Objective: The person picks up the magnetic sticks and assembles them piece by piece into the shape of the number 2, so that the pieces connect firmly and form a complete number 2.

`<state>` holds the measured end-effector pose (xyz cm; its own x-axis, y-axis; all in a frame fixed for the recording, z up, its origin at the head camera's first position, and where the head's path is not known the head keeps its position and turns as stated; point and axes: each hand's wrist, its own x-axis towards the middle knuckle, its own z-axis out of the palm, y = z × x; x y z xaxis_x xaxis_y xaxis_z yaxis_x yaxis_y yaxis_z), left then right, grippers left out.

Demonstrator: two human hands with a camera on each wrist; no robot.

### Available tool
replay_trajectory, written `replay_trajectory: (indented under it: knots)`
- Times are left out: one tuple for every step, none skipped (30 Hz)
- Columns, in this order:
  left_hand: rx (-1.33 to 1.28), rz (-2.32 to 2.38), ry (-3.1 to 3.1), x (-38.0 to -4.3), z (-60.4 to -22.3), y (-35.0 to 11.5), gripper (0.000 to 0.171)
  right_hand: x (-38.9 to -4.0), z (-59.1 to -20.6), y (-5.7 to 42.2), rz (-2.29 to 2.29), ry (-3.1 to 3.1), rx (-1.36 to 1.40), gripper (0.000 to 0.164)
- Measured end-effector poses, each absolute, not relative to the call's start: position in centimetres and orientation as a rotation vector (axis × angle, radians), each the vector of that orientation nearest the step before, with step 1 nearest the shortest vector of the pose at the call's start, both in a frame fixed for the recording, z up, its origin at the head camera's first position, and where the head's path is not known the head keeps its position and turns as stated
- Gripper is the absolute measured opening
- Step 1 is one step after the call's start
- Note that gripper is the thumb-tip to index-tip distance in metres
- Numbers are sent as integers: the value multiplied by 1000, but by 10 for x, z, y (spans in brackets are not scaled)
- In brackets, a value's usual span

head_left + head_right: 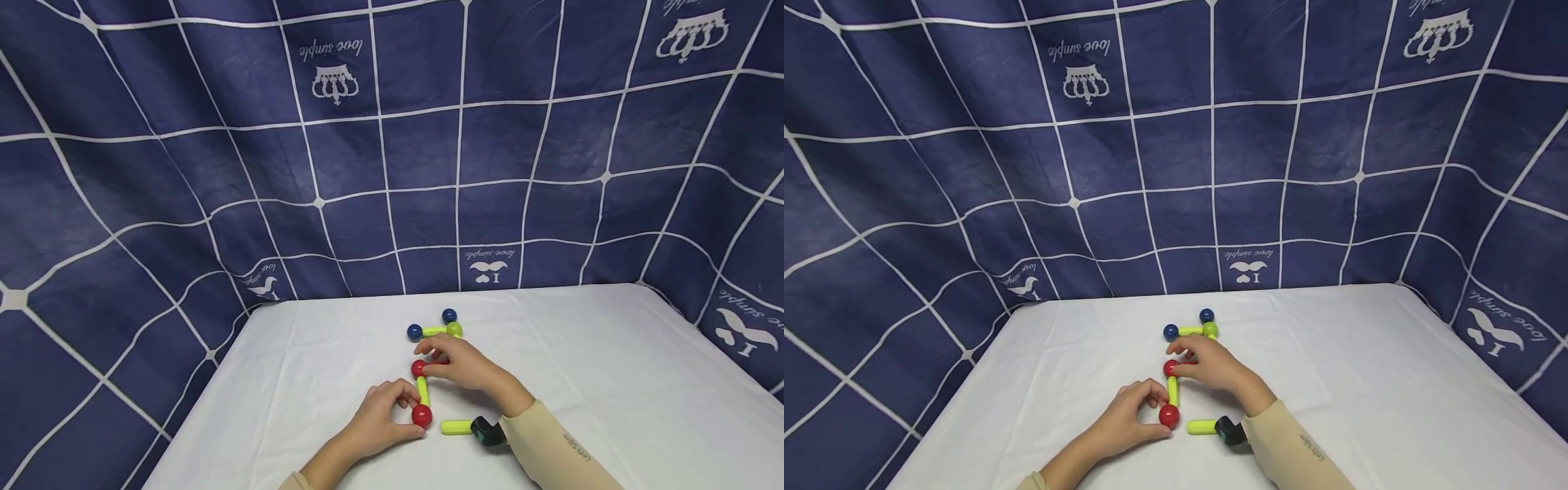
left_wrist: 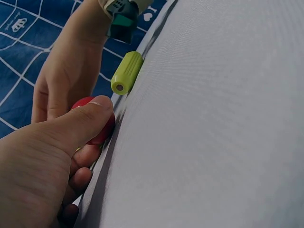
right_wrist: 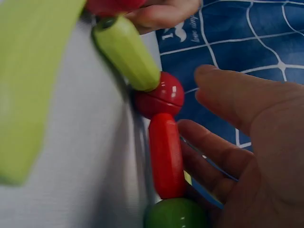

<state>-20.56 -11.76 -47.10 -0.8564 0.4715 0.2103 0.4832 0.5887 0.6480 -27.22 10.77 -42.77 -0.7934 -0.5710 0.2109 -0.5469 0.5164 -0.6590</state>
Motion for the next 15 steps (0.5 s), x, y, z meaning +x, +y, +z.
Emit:
replay_trajectory:
  knots:
    - [-837, -1138, -2786, -206, -471, -117, 43, -272, -429, 107, -1136, 2717, -1007, 32]
    - [-838, -1128, -2784, -206, -470, -117, 43, -271, -430, 107, -1115, 2733, -1019, 33]
    - [-831, -1125, -2788, -206, -469, -117, 42, -271, -431, 106, -1092, 2751, -1026, 33]
    - [-826, -1119, -2790, -206, -469, -117, 42, -271, -432, 105, -1067, 2770, -1030, 34]
    - [-820, -1112, -2793, -206, -469, -117, 41, -270, -433, 104, -1036, 2793, -1038, 34]
    - [-816, -1108, -2797, -206, -468, -117, 41, -270, -434, 103, -1006, 2815, -1049, 34]
    - [-813, -1110, -2800, -206, -468, -117, 41, -270, -435, 102, -977, 2836, -1057, 34]
    - [-813, -1110, -2801, -206, -468, -117, 41, -270, -436, 101, -952, 2855, -1063, 33]
    - [-812, -1112, -2802, -206, -469, -117, 41, -270, -437, 100, -923, 2878, -1064, 33]
    - [-815, -1113, -2801, -206, -469, -117, 41, -270, -438, 100, -899, 2900, -1062, 32]
    - [-817, -1113, -2800, -206, -469, -117, 41, -269, -440, 99, -877, 2921, -1057, 32]
    - [-820, -1116, -2797, -206, -470, -117, 41, -269, -441, 98, -864, 2938, -1047, 32]
    - [-821, -1116, -2794, -206, -470, -117, 41, -269, -442, 98, -854, 2950, -1032, 32]
    - [-822, -1116, -2791, -205, -471, -117, 42, -268, -443, 98, -849, 2959, -1018, 32]
    - [-822, -1117, -2789, -205, -471, -117, 42, -268, -444, 97, -842, 2969, -1008, 32]
